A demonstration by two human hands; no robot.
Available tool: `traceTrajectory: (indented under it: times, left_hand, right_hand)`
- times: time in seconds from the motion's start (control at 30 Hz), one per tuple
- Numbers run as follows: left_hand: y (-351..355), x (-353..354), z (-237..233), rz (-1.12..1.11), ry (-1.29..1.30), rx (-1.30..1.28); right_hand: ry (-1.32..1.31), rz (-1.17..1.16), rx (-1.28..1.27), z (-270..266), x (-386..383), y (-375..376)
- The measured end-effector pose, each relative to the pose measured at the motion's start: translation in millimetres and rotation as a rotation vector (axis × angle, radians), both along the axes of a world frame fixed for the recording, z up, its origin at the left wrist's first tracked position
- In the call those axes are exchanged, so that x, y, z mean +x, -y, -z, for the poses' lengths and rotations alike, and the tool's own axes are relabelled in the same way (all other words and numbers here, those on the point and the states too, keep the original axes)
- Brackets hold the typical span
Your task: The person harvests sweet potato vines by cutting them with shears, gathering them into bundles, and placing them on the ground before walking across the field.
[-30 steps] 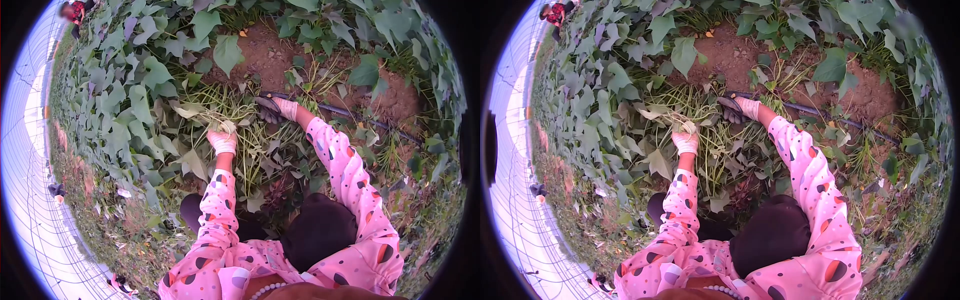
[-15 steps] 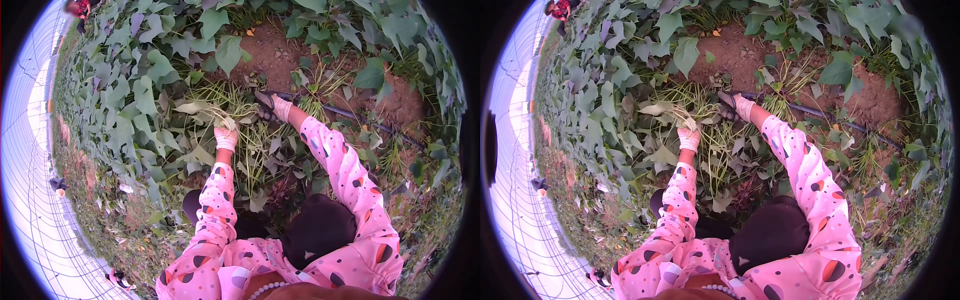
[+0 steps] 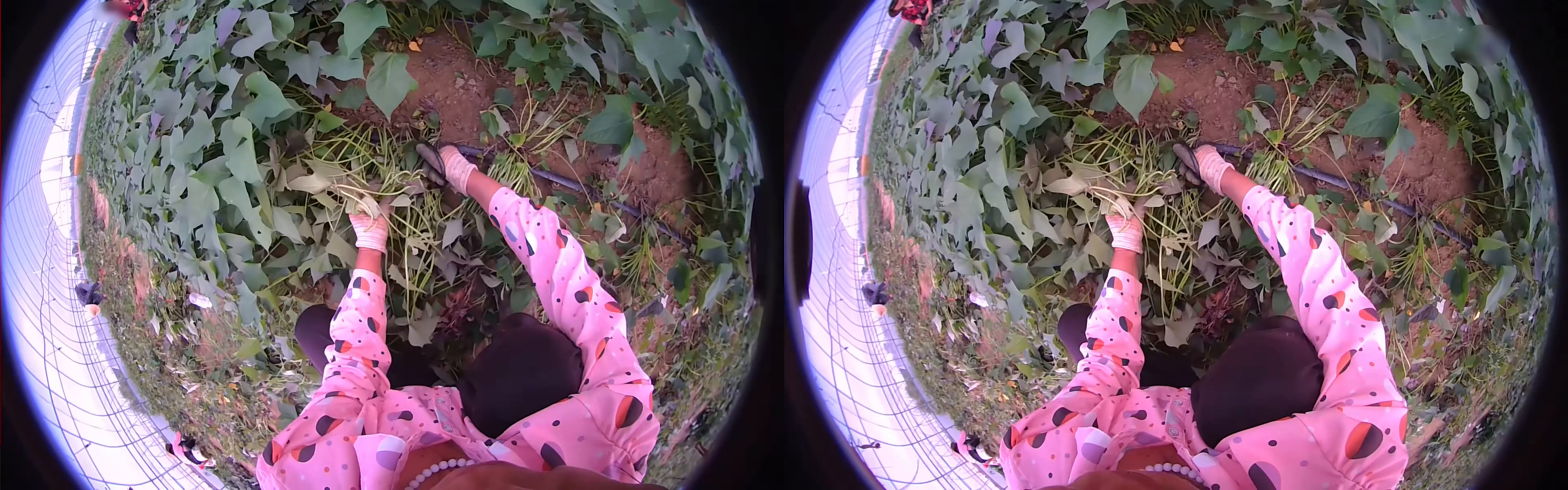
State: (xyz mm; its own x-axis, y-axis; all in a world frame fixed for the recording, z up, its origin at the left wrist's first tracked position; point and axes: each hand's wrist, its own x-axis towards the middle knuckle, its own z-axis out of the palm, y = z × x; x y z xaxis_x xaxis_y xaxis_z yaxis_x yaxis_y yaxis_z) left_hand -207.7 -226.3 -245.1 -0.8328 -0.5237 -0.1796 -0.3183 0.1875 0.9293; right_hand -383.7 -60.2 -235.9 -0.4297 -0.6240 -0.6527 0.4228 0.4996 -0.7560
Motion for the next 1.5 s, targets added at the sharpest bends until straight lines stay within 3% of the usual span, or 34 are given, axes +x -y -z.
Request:
traceTrajectory:
  times: [0.07,0.13,0.2,0.23,0.27,0.33,0.37,0.4,0.5,0.73,0.8,0.87,0.93,1.03,1.17,1.27,1.33,1.43,1.47,1.5]
  left_hand:
    - [11.4,-0.6,-0.9,0.120,0.063,-0.488]
    - [16.7,-8.3,-6.3,0.085,0.082,-0.566]
    - [19.3,-12.4,-21.8,0.071,-0.020,-0.423]
    - [24.6,-20.6,-23.4,0.052,-0.008,-0.521]
    - [23.4,-23.3,-24.4,-0.046,-0.059,-0.328]
    - [38.0,-35.0,-26.1,0.057,0.177,-0.646]
    - [40.6,-40.8,-27.9,0.054,0.118,-0.619]
    - [48.0,-45.5,-19.6,0.139,0.061,-0.919]
    - [61.6,-73.5,-13.6,0.589,0.670,-1.346]
    - [48.7,-157.2,-47.4,1.063,0.812,-1.118]
    - [45.3,-168.1,-58.4,1.116,0.842,-1.136]
    - [35.8,-174.8,-70.4,1.092,0.846,-1.304]
    - [32.3,-178.8,-70.5,0.973,0.789,-1.255]
    - [22.6,-180.3,-70.4,0.923,0.723,-1.419]
    - [14.9,-177.1,-65.4,0.846,0.781,-1.452]
    - [1.1,-159.4,-116.1,0.791,0.700,-1.363]
    - [11.4,-135.4,-116.3,0.578,0.585,-1.403]
    - [52.5,-87.2,-98.8,0.376,0.482,-1.098]
    - [66.1,-65.0,-93.2,0.259,0.430,-0.857]
    - [79.8,-42.2,-79.0,0.053,0.215,-0.300]
  right_hand:
    - [-0.041,0.232,-0.136,-18.5,16.0,-13.6]
    - [0.044,0.277,-0.160,-7.8,19.7,-22.0]
    - [0.198,0.139,-0.100,-7.8,21.8,-37.5]
    - [0.269,0.036,-0.003,-11.6,17.4,-41.5]
    - [0.268,0.040,0.001,-14.6,16.7,-42.1]
    - [0.232,-0.003,-0.033,-16.2,15.4,-39.8]
    - [0.232,0.000,-0.034,-16.4,14.1,-38.0]
    - [0.264,-0.001,-0.033,-15.7,13.3,-35.9]
    - [0.350,0.011,-0.072,-10.2,8.3,-30.7]
    - [0.516,0.128,-0.171,17.5,-2.5,-5.8]
    - [0.353,0.180,-0.097,15.7,1.1,-0.8]
    - [0.314,0.164,-0.007,0.9,0.9,1.5]
    - [0.256,0.167,0.031,-12.2,3.5,0.5]
    - [0.203,0.186,0.093,-31.3,9.2,-5.8]
    - [0.164,0.297,-0.142,-26.3,18.1,-21.1]
    - [0.270,0.400,-0.138,-26.5,20.1,-31.2]
    - [0.240,0.412,-0.185,-17.7,26.4,-41.7]
    - [0.143,0.487,-0.096,-26.6,42.9,-65.8]
    - [0.136,0.485,-0.097,-24.1,49.6,-75.9]
    - [0.117,0.543,-0.150,-21.6,56.3,-85.1]
